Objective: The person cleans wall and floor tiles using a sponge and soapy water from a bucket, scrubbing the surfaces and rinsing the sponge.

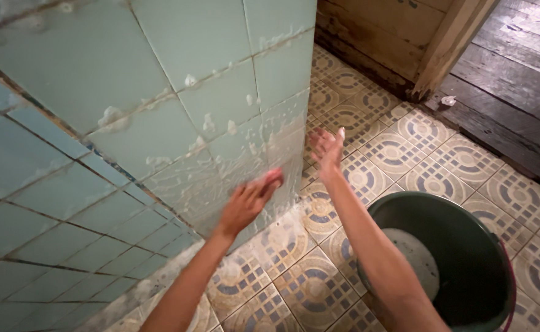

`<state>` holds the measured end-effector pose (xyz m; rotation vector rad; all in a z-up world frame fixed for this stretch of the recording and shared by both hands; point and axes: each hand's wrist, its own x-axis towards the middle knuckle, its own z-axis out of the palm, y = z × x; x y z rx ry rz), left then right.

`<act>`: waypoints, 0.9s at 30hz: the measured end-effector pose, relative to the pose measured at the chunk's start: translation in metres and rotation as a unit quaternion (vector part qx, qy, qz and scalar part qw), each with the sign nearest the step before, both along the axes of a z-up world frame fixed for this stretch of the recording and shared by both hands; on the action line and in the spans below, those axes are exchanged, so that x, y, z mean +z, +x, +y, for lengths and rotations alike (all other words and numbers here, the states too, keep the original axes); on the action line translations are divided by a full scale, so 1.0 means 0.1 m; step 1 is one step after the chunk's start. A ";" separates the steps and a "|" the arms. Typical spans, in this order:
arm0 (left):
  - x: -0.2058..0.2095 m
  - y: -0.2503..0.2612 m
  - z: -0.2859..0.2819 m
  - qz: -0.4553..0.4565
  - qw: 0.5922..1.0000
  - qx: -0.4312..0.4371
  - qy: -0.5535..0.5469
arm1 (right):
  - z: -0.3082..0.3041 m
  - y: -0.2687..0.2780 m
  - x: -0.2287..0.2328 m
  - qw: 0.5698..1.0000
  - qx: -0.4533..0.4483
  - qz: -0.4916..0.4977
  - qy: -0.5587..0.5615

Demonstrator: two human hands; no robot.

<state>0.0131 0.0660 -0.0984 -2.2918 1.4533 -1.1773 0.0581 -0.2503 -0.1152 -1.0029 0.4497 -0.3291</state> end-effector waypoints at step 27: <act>0.03 0.27 -0.94 -0.032 0.997 -0.059 -0.043 | -0.12 0.29 -0.26 0.993 -0.031 -0.034 0.109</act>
